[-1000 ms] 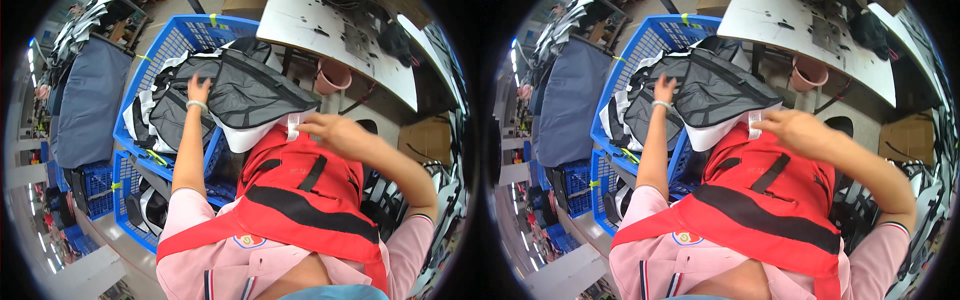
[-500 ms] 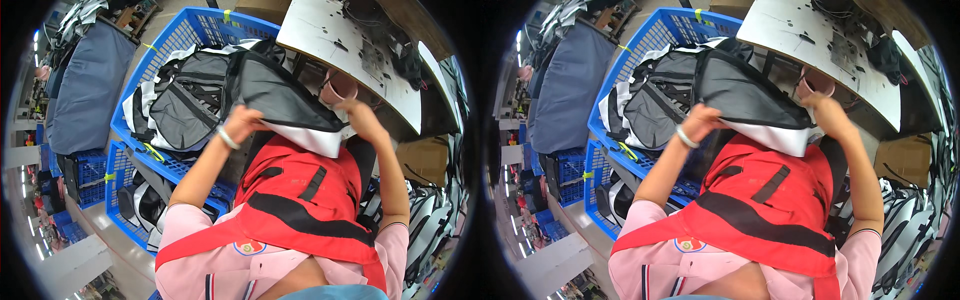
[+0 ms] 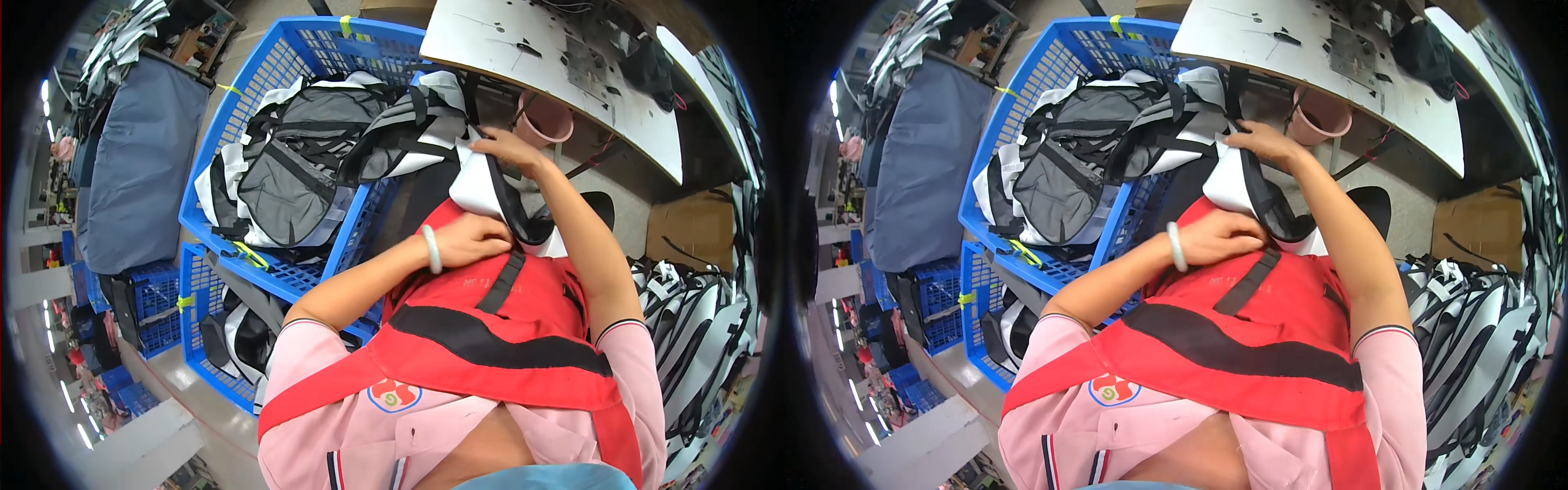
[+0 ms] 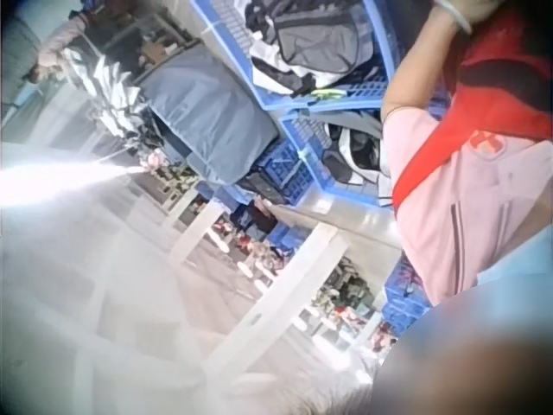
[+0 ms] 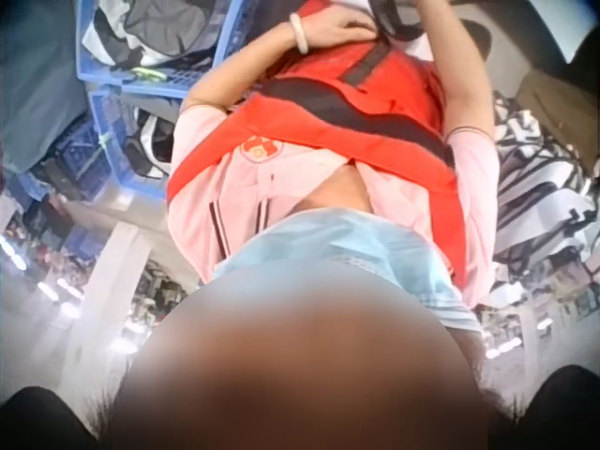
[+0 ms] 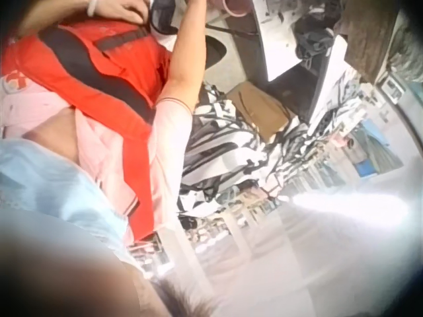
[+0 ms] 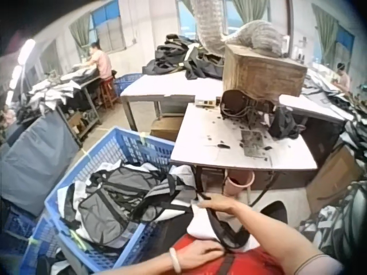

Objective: Stitching together fabric components for backpacks using an industrial sewing machine.

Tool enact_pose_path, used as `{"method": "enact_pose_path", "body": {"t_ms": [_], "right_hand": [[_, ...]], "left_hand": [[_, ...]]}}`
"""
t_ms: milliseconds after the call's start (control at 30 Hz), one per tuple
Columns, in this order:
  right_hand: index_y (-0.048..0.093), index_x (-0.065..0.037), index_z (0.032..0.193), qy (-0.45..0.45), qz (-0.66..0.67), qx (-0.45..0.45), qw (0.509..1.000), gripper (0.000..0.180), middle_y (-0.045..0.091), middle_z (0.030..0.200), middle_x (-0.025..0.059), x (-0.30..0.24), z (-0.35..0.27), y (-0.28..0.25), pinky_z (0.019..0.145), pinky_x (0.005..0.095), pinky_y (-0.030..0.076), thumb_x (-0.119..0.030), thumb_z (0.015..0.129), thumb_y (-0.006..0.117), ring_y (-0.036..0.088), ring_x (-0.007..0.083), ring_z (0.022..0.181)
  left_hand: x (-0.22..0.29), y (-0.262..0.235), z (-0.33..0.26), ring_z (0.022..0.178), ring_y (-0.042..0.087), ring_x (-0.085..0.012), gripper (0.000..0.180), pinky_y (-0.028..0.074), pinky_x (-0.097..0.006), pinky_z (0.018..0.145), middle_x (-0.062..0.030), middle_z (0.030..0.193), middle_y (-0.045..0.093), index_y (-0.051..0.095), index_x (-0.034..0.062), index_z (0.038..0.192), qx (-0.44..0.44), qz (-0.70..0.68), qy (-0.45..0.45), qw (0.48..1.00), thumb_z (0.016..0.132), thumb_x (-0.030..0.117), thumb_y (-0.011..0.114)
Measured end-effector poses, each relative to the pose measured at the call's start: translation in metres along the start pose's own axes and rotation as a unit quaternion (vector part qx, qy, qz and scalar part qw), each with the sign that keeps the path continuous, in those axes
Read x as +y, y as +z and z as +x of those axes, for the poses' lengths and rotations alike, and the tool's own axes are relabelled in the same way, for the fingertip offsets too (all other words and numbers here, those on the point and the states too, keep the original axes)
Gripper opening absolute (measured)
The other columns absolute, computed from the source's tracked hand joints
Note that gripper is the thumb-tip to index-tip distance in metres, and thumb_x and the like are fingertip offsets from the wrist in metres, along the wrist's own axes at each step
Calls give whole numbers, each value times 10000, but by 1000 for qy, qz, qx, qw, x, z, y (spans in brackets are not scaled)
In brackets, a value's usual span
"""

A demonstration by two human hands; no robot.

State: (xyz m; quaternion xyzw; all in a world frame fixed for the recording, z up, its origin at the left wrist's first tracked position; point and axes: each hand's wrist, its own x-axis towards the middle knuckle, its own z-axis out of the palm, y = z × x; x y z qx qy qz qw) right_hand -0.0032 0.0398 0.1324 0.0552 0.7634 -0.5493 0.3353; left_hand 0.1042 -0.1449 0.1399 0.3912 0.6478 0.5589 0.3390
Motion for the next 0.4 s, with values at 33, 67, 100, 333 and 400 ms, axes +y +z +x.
{"method": "enact_pose_path", "body": {"t_ms": [33, 67, 100, 333, 400], "right_hand": [[308, 41, 1424, 4, -5, 8, 1000, 874, 447, 1375, 183, 10, -1, 3, 960, 327, 408, -374, 756, 690, 486, 216, 1180], [308, 46, 1422, 20, -8, 23, 1000, 867, 447, 1377, 181, 18, -3, 6, 957, 320, 410, -367, 759, 683, 485, 217, 1180], [326, 50, 1412, -29, -21, 49, 998, 833, 454, 1373, 187, 24, -5, 8, 969, 316, 404, -351, 766, 666, 480, 228, 1197], [528, -14, 1285, -107, -228, 174, 952, 555, 605, 1214, 192, 28, 2, 7, 947, 355, 437, -182, 761, 603, 589, 341, 1094], [537, -97, 1303, -107, -309, 148, 933, 565, 565, 1274, 196, 32, 6, 6, 975, 385, 420, -201, 755, 631, 568, 343, 1135]], "left_hand": [[-2, -15, -6, 841, 625, -171, 218, 490, -293, 771, -102, 911, 667, 641, -13, 1001, 20, 8, -55, 998, 902, 166, 566], [-4, -29, -10, 814, 627, -150, 192, 493, -271, 741, -84, 876, 669, 657, -10, 960, 46, 12, -84, 995, 896, 151, 576], [-9, -41, -9, 789, 627, -145, 175, 493, -268, 721, -80, 846, 664, 661, -11, 937, 129, 63, -78, 987, 883, 141, 591], [-59, -98, 32, 793, 655, -210, 126, 508, -318, 708, -122, 874, 659, 664, 10, 913, 324, 288, -10, 901, 840, 107, 627], [-72, -95, 43, 948, 642, -235, 242, 493, -373, 833, -157, 1092, 625, 627, 47, 1082, 331, 359, -60, 870, 842, 72, 598]]}}
